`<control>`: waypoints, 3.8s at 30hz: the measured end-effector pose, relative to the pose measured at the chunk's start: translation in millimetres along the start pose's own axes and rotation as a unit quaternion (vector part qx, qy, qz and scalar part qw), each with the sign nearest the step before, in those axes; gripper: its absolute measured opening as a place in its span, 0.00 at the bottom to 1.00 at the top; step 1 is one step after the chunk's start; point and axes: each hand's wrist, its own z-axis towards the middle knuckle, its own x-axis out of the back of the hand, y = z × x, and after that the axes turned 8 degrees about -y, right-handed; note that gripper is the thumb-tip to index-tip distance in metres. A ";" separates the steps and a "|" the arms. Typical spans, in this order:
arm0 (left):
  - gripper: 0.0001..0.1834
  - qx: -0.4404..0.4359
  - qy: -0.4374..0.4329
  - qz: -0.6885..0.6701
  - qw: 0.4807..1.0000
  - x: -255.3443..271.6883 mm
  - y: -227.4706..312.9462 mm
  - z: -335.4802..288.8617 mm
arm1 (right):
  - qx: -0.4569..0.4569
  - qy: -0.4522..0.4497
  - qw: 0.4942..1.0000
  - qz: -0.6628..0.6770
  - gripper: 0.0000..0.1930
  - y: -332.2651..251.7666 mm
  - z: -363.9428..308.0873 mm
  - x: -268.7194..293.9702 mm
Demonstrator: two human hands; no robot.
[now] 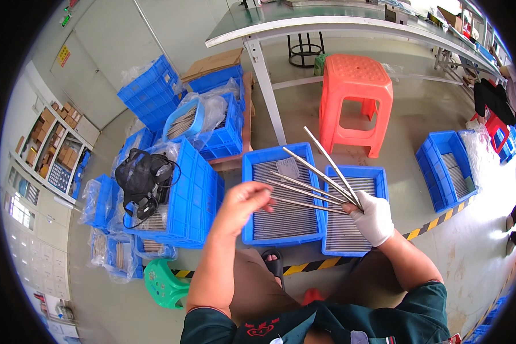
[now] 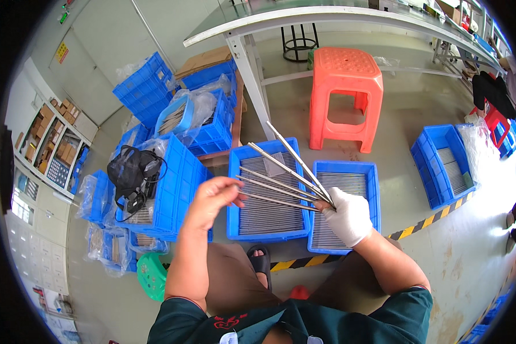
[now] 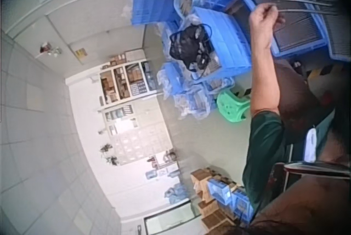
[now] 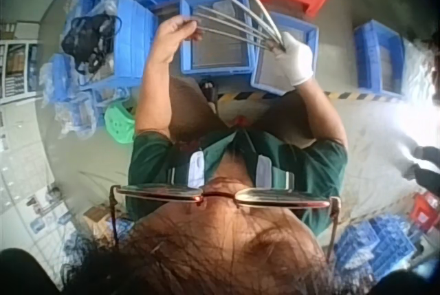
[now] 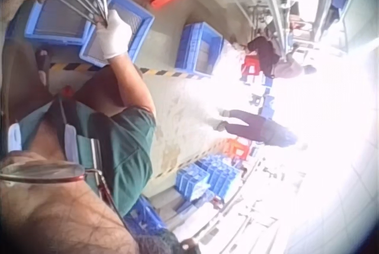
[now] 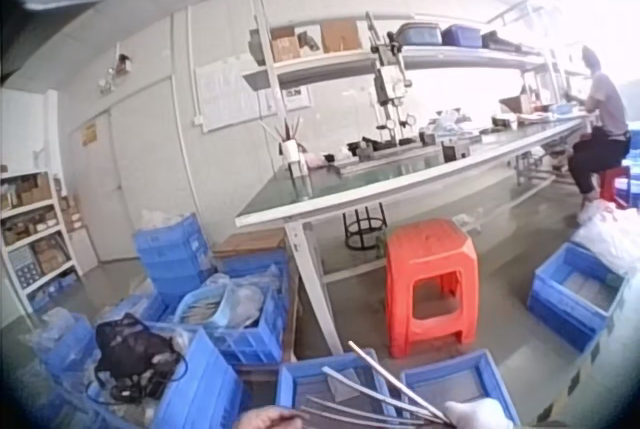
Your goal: The person sorts metal rods and washers into blue bins by hand, organizing them on the floor while wearing gloves.
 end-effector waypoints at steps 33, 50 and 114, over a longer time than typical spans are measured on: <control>0.11 0.014 -0.010 -0.088 0.996 -1.0 -2.8 1.4 | 0.015 -0.034 0.999 -0.002 0.13 6.3 -9.1 -1.9; 0.08 -0.035 0.109 -0.064 0.991 -8.8 -16.4 5.6 | -0.005 -0.081 0.997 -0.012 0.09 -1.5 -7.5 3.5; 0.09 -0.083 -0.090 -0.104 0.987 -38.0 -18.4 66.4 | -0.066 -0.066 0.996 0.002 0.07 35.0 -48.2 29.9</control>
